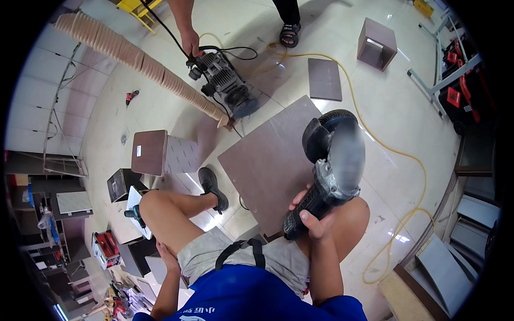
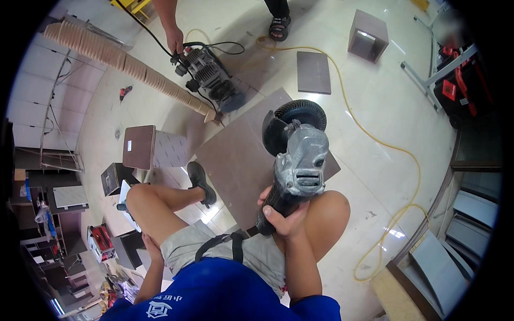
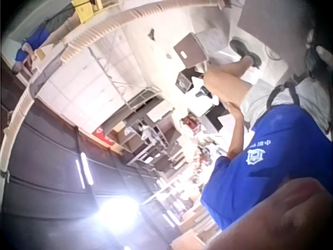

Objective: The person sits on the floor and uses an angle grinder with a sanding disc to smooth the edges and surfaces of a small wooden box. They rotate the box to access different sides and continue sanding until the clip ends.

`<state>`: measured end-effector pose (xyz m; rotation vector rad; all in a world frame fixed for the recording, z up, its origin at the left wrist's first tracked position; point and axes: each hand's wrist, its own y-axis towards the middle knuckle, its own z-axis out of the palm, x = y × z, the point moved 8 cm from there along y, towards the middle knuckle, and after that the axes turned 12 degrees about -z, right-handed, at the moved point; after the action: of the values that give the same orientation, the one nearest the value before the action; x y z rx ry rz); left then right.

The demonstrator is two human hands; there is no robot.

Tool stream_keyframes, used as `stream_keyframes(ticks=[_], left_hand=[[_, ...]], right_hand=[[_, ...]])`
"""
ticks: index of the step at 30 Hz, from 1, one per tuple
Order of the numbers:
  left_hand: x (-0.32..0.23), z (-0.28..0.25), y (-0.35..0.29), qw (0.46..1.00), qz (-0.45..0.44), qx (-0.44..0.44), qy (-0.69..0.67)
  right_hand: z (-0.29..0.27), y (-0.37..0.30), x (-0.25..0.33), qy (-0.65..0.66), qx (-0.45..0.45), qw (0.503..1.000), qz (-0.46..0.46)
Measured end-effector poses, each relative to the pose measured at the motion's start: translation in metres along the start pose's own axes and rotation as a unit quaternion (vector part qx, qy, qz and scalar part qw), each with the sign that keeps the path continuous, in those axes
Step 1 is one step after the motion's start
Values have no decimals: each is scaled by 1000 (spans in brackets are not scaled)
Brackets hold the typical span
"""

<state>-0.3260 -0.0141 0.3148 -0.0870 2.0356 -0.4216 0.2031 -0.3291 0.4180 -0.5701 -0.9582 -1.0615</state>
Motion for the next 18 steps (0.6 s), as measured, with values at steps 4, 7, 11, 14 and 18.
stream_keyframes(ticks=[4,7,11,14,18], left_hand=[[-50,17,-7,996,49,-29,65],[-80,33,-4,994,74,-23,84],[-87,34,0,984,104,-35,139],[-119,45,10,962,161,-58,212],[-275,138,30,894,342,-76,279]], right_hand=[[-1,1,-2,12,1,1000,24],[-9,-4,-10,22,0,999,37],[-12,-4,-8,38,-19,997,57],[-13,1,-4,62,-36,995,71],[-14,6,-2,80,-63,992,79]])
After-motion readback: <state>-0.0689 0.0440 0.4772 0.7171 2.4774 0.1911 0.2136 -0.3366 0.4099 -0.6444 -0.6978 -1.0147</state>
